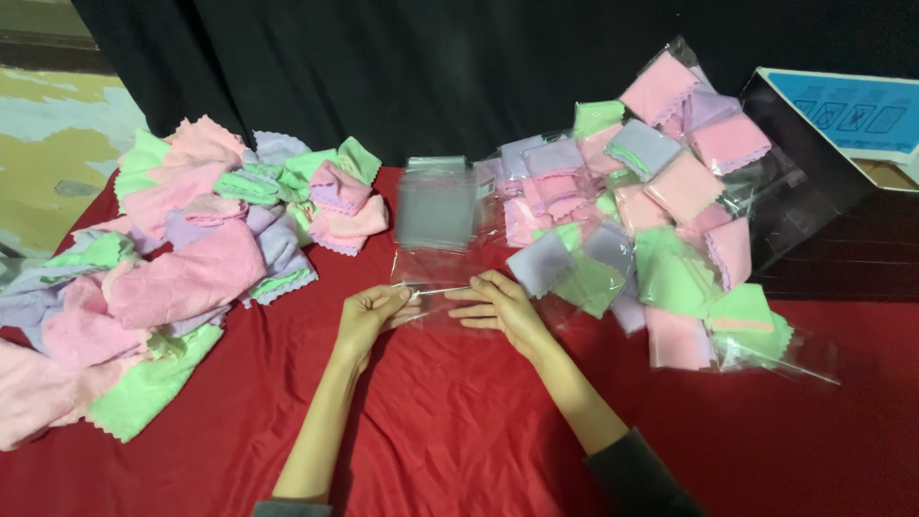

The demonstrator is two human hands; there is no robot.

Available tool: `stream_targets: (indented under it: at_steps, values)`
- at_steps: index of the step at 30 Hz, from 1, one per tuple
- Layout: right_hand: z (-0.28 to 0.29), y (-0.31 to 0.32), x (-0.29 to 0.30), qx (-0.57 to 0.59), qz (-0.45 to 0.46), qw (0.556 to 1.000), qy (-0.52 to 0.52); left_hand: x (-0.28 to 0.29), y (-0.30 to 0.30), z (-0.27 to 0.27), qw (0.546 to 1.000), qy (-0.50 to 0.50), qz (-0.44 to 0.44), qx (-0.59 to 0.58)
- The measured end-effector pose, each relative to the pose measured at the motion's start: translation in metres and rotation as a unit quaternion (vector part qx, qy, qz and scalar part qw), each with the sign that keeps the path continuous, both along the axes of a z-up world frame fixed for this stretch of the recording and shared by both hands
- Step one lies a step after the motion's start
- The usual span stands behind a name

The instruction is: Folding small microfiber cloths and placing them into individual plastic bags for packaging.

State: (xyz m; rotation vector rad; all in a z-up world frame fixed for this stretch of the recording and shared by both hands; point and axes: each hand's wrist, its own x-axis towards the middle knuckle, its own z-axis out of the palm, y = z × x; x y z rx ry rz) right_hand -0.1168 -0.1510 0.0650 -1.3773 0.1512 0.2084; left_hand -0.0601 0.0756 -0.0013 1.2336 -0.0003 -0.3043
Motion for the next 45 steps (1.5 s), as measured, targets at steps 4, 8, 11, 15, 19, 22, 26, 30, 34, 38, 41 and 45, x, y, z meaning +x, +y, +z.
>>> stream_targets:
  at_steps: [4,8,11,15,19,22,26,30,34,38,41,45]
  values:
    - [-0.005,-0.006,0.003,-0.032,-0.002,0.999,-0.012,0.016,0.006,-0.014,1.000,0.001,0.005,0.027]
    - [-0.021,-0.019,0.013,-0.123,0.006,0.992,-0.012,0.034,0.015,0.000,0.995,-0.021,-0.039,0.089]
    - [-0.054,-0.034,0.030,-0.209,-0.027,0.977,-0.038,0.065,0.019,0.007,0.980,-0.063,-0.095,0.165]
    - [-0.055,-0.034,0.029,-0.396,-0.092,0.903,-0.142,0.101,0.009,0.027,0.936,-0.147,-0.195,0.253]
    - [-0.066,-0.032,0.044,-0.373,-0.042,0.916,-0.144,0.110,0.000,0.051,0.914,-0.172,-0.229,0.288]
    - [-0.059,-0.025,0.053,-0.245,0.012,0.964,-0.104,0.115,0.003,0.058,0.902,-0.177,-0.188,0.345]
    - [-0.055,-0.025,0.077,-0.099,-0.071,0.990,-0.077,0.144,0.029,0.022,0.886,-0.180,-0.027,0.426]
    - [-0.070,-0.033,0.111,-0.058,-0.123,0.989,-0.063,0.223,0.068,-0.072,0.798,-0.227,0.143,0.540]
    - [-0.057,-0.026,0.106,-0.396,-0.211,0.885,-0.125,0.225,0.074,-0.074,0.826,-0.205,0.152,0.502]
    - [-0.044,-0.020,0.091,-0.571,-0.135,0.785,-0.200,0.212,0.066,-0.043,0.866,-0.212,0.139,0.432]
    - [-0.053,-0.025,0.092,-0.653,-0.084,0.727,-0.196,0.193,0.055,-0.011,0.927,-0.172,0.148,0.298]
    - [-0.050,-0.026,0.087,-0.656,-0.068,0.731,-0.176,0.201,0.060,-0.012,0.964,-0.120,0.184,0.147]
